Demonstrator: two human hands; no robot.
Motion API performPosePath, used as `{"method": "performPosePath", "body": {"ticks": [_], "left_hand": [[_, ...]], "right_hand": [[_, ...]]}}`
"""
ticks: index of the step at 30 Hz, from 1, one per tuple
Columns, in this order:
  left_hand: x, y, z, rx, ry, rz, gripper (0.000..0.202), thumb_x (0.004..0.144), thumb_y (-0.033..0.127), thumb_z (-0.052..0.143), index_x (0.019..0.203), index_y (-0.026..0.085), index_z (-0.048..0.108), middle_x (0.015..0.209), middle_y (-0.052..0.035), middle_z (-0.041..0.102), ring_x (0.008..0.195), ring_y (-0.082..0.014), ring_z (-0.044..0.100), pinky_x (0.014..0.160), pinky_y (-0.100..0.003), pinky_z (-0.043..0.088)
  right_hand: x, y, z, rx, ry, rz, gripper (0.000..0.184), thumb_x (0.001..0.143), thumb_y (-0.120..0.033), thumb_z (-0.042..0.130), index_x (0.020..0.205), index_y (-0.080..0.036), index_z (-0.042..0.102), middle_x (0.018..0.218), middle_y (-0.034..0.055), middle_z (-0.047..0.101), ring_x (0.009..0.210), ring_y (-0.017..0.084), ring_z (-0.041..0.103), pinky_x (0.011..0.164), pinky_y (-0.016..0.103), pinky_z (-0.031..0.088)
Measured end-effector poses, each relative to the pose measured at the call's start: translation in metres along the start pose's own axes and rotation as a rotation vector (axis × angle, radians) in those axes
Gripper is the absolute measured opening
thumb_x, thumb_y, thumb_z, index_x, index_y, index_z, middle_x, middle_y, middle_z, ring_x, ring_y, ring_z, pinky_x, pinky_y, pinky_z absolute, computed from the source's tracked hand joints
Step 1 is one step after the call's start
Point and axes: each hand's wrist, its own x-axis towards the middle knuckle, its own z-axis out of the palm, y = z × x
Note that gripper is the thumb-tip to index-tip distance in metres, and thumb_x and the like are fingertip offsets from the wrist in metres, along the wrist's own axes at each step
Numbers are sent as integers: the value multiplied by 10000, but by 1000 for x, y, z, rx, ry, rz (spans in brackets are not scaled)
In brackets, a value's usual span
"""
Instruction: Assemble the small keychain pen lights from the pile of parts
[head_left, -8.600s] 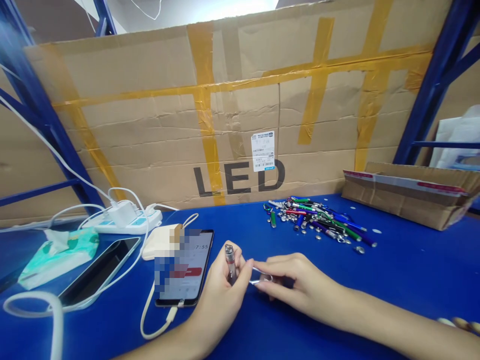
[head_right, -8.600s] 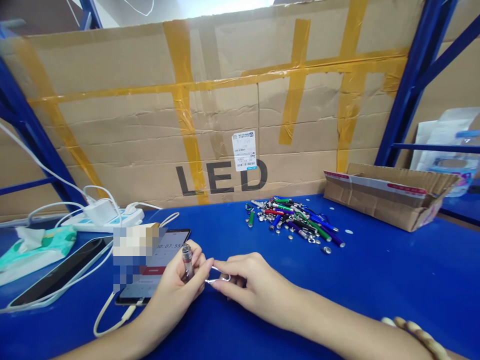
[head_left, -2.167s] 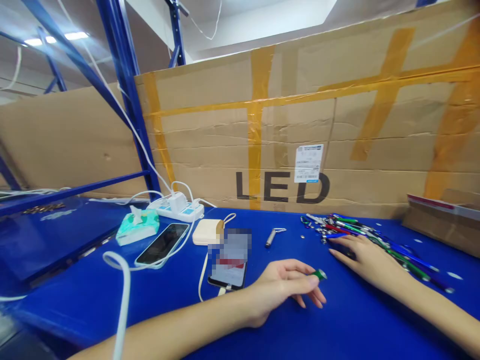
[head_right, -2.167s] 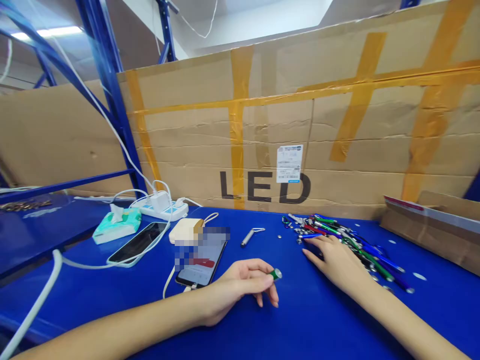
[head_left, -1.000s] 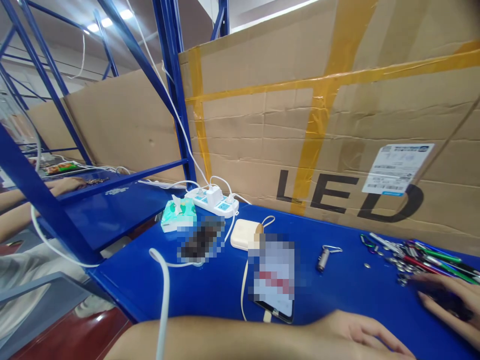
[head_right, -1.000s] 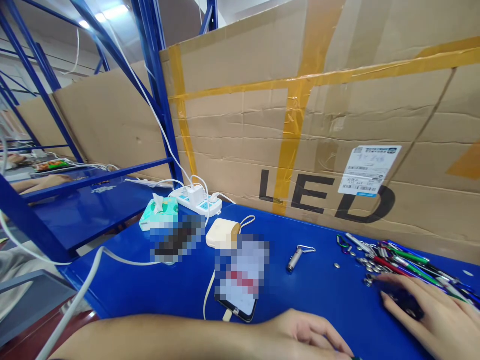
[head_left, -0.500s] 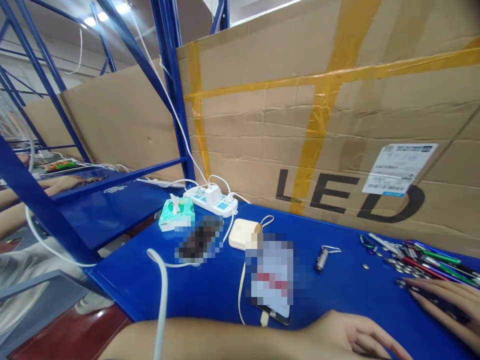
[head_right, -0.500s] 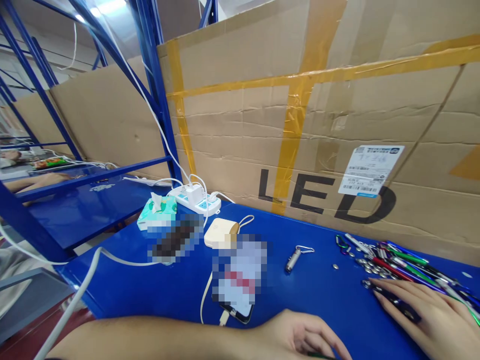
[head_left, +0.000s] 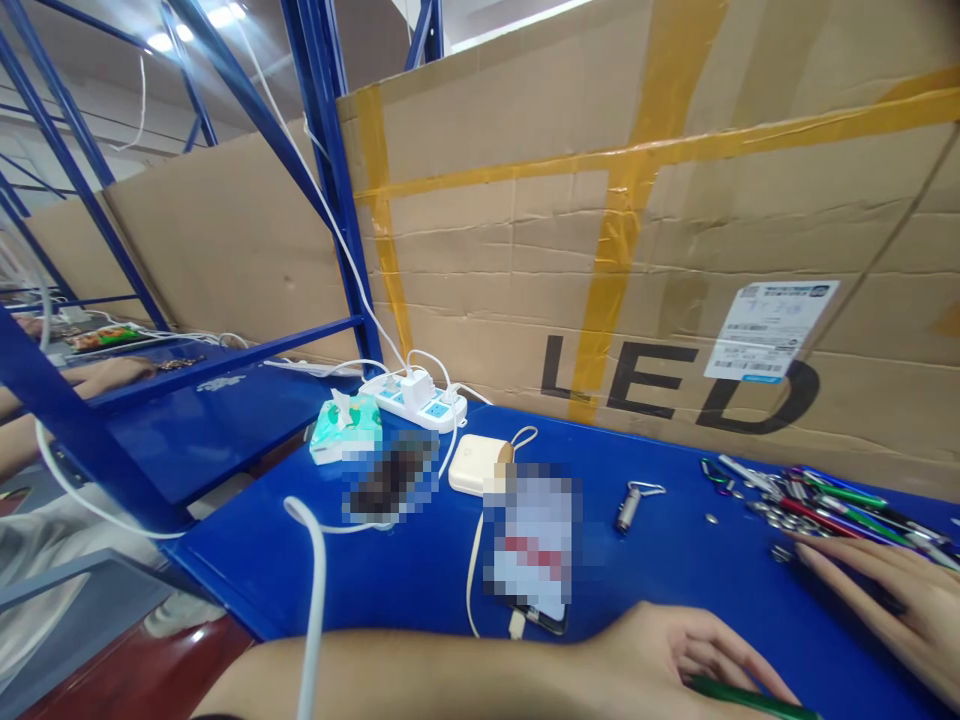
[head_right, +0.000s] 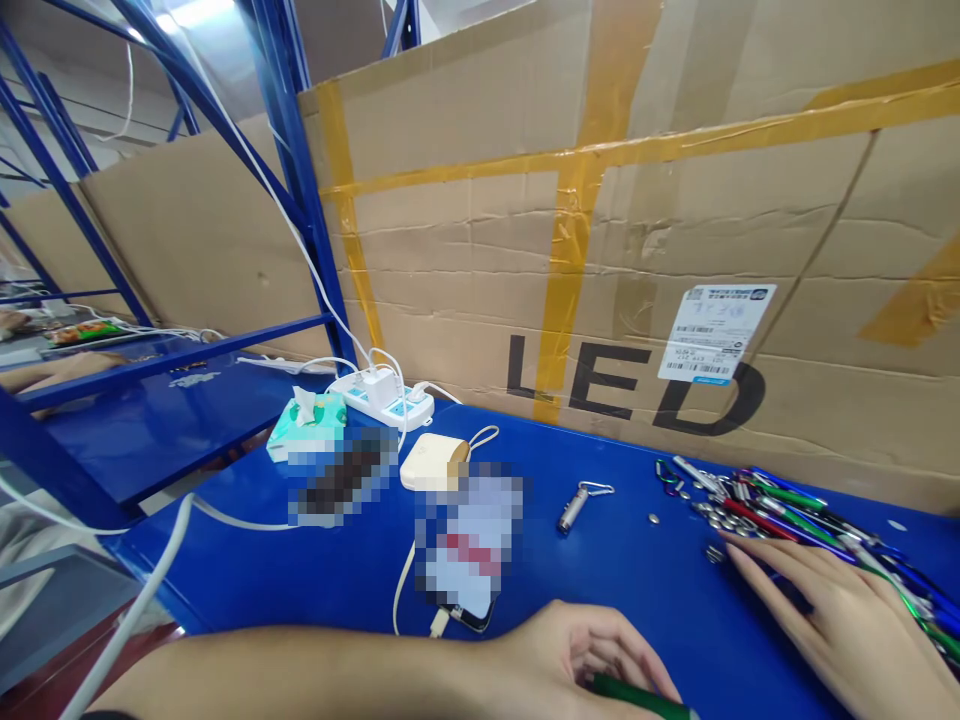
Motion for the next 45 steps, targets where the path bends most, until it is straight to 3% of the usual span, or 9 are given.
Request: {"method": "performPosePath", "body": {"ticks": [3, 6, 10, 16, 23, 34, 45], "left_hand": [[2, -4, -2, -8, 20, -14, 841, 299, 666, 717, 928, 110, 668, 826, -67, 595, 951, -284, 584, 911, -445, 400], [3, -4, -4, 26, -10, -25, 914, 318, 674, 710, 1012, 84, 645, 874, -90, 603, 960, -285, 582, 861, -428, 447], [2, 0, -5, 14, 10, -25, 880, 348, 645, 733, 1009, 72, 634, 826, -64, 588, 834, -201, 583, 759, -351, 473], [5, 2, -1, -67, -7, -73, 716, 306, 569, 780, 836, 114, 624, 692, 11, 573, 588, -74, 526, 650, -277, 412], [8, 2, 1, -76, 10, -54, 618, 367, 552, 782, 772, 137, 567, 637, 13, 584, 536, -82, 527, 553, -237, 368], [8, 6, 0, 20, -44, -21, 459, 633, 508, 696, 836, 132, 526, 632, 3, 577, 534, -87, 500, 542, -232, 358], [11, 4, -1, -20, -43, -26, 414, 769, 541, 551, 856, 142, 484, 609, 2, 574, 517, -95, 519, 522, -222, 349]], "right_hand": [[-2, 1, 3, 10, -39, -172, 389, 804, -510, 390, 977, -335, 692, 1035, 89, 676, 1002, 277, 594, 871, 409, 435], [-2, 4, 6, 7, 6, -212, 377, 786, -560, 418, 914, -357, 709, 966, 56, 698, 944, 280, 620, 821, 431, 460], [0, 3, 5, 33, 83, -253, 400, 767, -603, 416, 849, -355, 718, 897, 12, 711, 855, 271, 650, 746, 438, 492], [5, -17, -10, 99, 121, -207, 427, 782, -604, 394, 761, -325, 716, 839, 15, 717, 778, 247, 667, 661, 407, 523], [5, -30, -20, 143, 64, -131, 425, 800, -594, 397, 768, -289, 692, 813, 30, 717, 766, 251, 664, 661, 414, 513], [7, -45, -46, 101, -100, -52, 202, 827, -328, 499, 830, -232, 677, 850, 34, 711, 828, 240, 640, 741, 411, 483], [3, -38, -38, 275, -95, 19, 176, 817, -224, 498, 904, -212, 651, 913, 46, 699, 849, 212, 648, 745, 334, 530]]}}
